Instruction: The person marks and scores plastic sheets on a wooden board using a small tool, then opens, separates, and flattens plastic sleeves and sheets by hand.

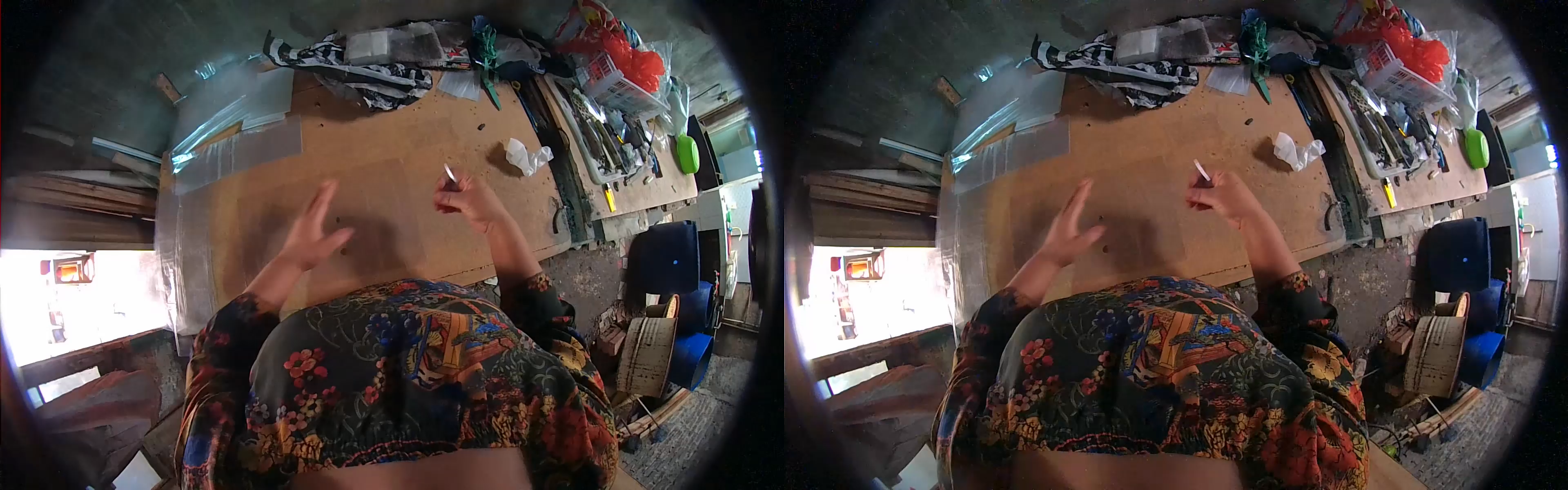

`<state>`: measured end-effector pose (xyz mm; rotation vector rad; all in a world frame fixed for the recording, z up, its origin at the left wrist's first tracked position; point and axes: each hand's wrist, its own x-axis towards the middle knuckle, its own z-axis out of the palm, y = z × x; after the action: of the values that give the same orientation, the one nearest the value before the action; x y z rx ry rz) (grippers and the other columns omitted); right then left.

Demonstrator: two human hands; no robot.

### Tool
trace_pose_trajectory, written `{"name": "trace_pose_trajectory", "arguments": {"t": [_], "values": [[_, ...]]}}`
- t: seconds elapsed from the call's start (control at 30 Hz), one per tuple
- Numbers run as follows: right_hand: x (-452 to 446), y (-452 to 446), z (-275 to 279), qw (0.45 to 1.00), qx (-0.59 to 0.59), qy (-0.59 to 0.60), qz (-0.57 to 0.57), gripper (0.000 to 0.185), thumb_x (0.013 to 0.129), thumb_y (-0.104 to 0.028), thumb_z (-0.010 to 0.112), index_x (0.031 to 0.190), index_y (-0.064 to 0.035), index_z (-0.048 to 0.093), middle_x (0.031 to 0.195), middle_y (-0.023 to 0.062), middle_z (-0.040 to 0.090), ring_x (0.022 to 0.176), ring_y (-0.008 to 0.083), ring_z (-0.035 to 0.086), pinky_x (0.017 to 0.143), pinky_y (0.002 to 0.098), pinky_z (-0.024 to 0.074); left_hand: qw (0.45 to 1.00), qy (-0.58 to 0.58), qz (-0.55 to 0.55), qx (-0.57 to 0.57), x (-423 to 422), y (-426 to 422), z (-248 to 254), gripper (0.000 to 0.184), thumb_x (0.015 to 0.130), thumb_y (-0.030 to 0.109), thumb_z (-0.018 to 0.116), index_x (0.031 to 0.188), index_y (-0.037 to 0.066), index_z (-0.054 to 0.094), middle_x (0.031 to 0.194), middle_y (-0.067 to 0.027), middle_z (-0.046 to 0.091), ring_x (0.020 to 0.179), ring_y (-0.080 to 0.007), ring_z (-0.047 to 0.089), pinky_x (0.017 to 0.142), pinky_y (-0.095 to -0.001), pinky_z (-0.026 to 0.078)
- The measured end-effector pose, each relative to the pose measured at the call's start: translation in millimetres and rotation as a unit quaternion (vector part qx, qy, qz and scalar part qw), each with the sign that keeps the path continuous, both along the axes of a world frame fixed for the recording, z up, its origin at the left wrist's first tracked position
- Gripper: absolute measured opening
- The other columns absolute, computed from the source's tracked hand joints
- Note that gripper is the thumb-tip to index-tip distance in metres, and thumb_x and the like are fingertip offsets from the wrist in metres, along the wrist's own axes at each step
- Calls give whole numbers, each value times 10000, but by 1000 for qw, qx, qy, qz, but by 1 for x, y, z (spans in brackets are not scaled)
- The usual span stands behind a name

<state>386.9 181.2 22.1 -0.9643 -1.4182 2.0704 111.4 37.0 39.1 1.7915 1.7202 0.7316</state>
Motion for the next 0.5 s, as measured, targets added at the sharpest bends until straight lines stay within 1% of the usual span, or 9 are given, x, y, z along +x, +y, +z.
{"name": "trace_pose_trajectory", "arguments": {"t": [0.1,0.13,0.2,0.27,0.3,0.4,0.43,0.47,0.5], "values": [[-10,-19,18,999,4,16,48,202,758,3,604,922,-46,497,726,32,572,679,128,573,599,242,453,916,-392,29,-81,59,37,1,594,772,219,630,1262,23,357,1179,-146,471,1042,-202,505,813,-294,432],[-12,-22,20,998,57,-11,37,235,757,8,601,953,-41,482,735,35,569,680,127,569,601,245,454,917,-391,28,-79,68,43,1,594,772,219,630,1262,23,357,1179,-146,471,1042,-202,505,813,-294,432],[-14,-26,21,993,114,-36,23,268,755,13,598,984,-36,468,744,37,567,681,125,564,603,247,455,917,-360,95,-142,80,51,3,329,805,166,596,1062,-14,496,981,-93,569,842,-153,582,754,-261,448],[-17,-30,13,979,79,87,-169,346,737,15,610,1035,-27,439,759,32,559,695,122,554,611,250,448,898,-401,117,-137,94,44,-1,250,804,148,591,978,-14,512,922,-79,582,780,-145,591,730,-258,452],[-19,-34,13,978,79,88,-170,346,737,15,610,1035,-27,439,759,32,559,695,122,554,611,250,448,875,-443,142,-135,98,41,-5,180,803,130,585,894,-14,527,864,-66,596,718,-138,599,706,-254,455],[-22,-41,10,955,35,110,-272,269,729,15,611,967,-39,497,783,40,560,693,121,549,614,238,436,900,-387,162,-120,100,42,-21,182,792,101,585,922,-13,529,860,-68,587,750,-128,593,693,-249,458],[-21,-40,9,911,276,-19,-308,246,694,21,621,908,-56,526,793,46,551,709,159,549,625,259,443,899,-388,163,-123,95,44,-33,182,792,101,585,922,-13,529,860,-68,587,750,-128,593,693,-249,458],[-19,-41,7,795,495,-145,-318,228,658,27,631,849,-72,555,802,52,541,726,197,549,637,280,449,914,-350,199,-57,85,47,-44,174,790,91,579,924,-10,532,855,-62,587,766,-123,589,695,-247,459],[-16,-41,4,797,494,-146,-316,228,658,27,631,849,-72,555,802,52,541,726,197,549,637,280,449,922,-309,232,10,76,47,-50,167,788,82,573,925,-6,535,849,-56,587,783,-119,585,697,-245,459]]}}
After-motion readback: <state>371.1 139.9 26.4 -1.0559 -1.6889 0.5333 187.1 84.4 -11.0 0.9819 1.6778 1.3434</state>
